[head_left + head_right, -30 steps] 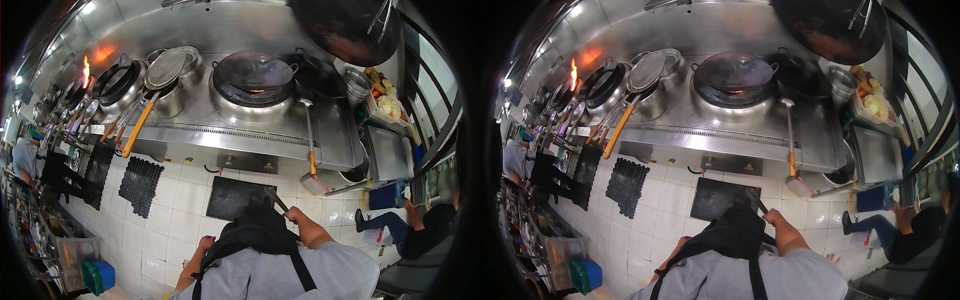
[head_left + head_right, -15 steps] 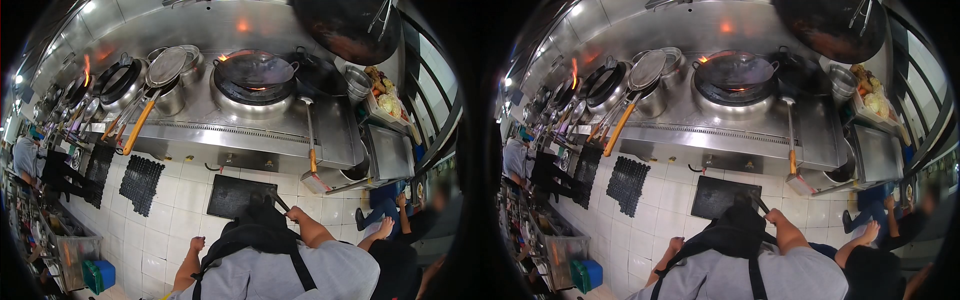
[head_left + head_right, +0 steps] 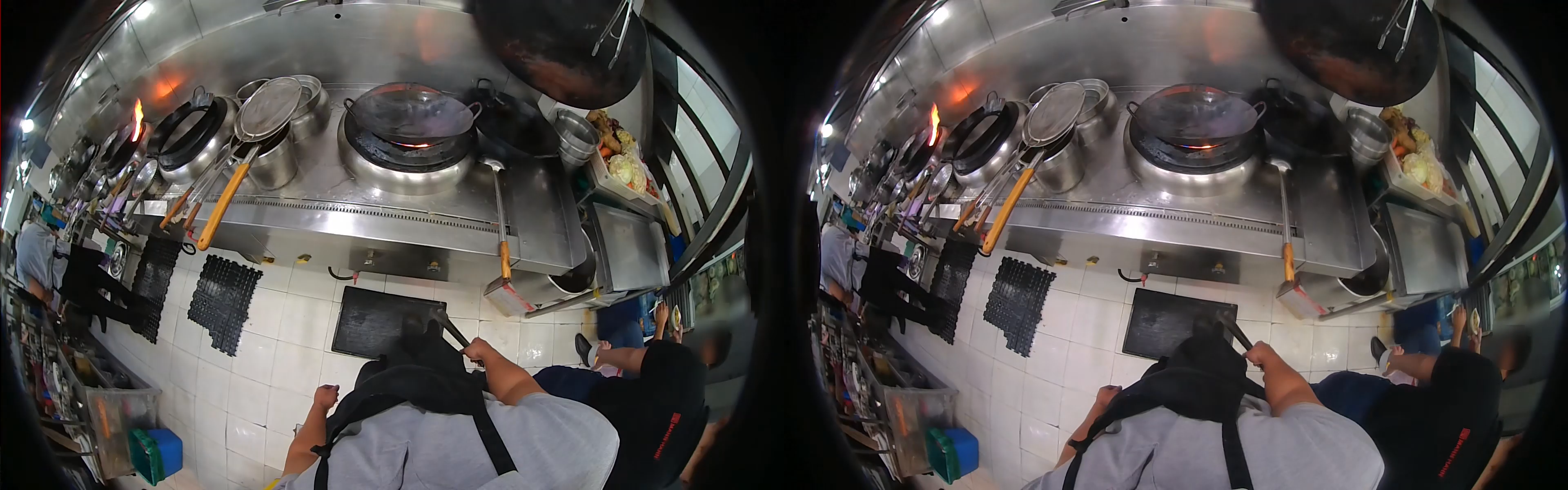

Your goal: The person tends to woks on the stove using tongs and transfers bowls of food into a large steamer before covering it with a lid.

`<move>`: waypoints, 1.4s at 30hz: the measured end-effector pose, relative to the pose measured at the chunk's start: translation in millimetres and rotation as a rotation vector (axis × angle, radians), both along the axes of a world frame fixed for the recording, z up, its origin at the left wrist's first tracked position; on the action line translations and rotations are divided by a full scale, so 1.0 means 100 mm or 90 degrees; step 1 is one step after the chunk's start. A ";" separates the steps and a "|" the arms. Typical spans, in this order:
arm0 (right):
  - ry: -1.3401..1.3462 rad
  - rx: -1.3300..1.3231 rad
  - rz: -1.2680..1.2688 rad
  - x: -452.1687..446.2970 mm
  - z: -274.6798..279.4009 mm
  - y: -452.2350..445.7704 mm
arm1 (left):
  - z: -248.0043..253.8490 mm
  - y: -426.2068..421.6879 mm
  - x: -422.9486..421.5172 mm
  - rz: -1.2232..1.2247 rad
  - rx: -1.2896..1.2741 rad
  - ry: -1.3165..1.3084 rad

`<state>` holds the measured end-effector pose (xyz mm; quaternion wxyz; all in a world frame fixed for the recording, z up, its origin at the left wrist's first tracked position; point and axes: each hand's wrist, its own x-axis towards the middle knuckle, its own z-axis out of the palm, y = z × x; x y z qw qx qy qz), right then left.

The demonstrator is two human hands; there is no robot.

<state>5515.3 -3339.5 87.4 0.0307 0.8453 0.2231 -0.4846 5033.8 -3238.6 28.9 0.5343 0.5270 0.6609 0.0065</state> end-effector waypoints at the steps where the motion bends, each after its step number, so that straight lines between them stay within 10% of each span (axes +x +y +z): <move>1: -0.001 0.000 0.001 0.00 -0.01 -0.01 | 0.01 0.00 -0.03 0.001 0.000 -0.001; 20: -0.010 0.001 0.017 -0.02 -0.06 -0.07 | 0.00 -0.07 -0.10 0.003 -0.027 -0.030; 22: -0.031 0.016 0.068 -0.04 -0.05 -0.08 | -0.13 -0.06 -0.18 -0.107 0.015 -0.031; 24: -0.042 0.003 0.109 0.00 -0.05 -0.14 | -0.49 -0.01 -0.20 -0.612 0.283 0.148; 35: -0.085 0.176 -0.179 -0.31 0.56 -0.91 | -0.82 0.89 -0.32 -0.916 0.213 0.098; 40: -0.226 0.161 0.144 -0.44 -1.09 -1.98 | -0.98 1.56 0.15 -0.973 0.360 0.095; 42: -0.162 0.133 0.126 -0.44 -0.79 -2.16 | -1.00 1.74 0.29 -0.838 0.437 0.092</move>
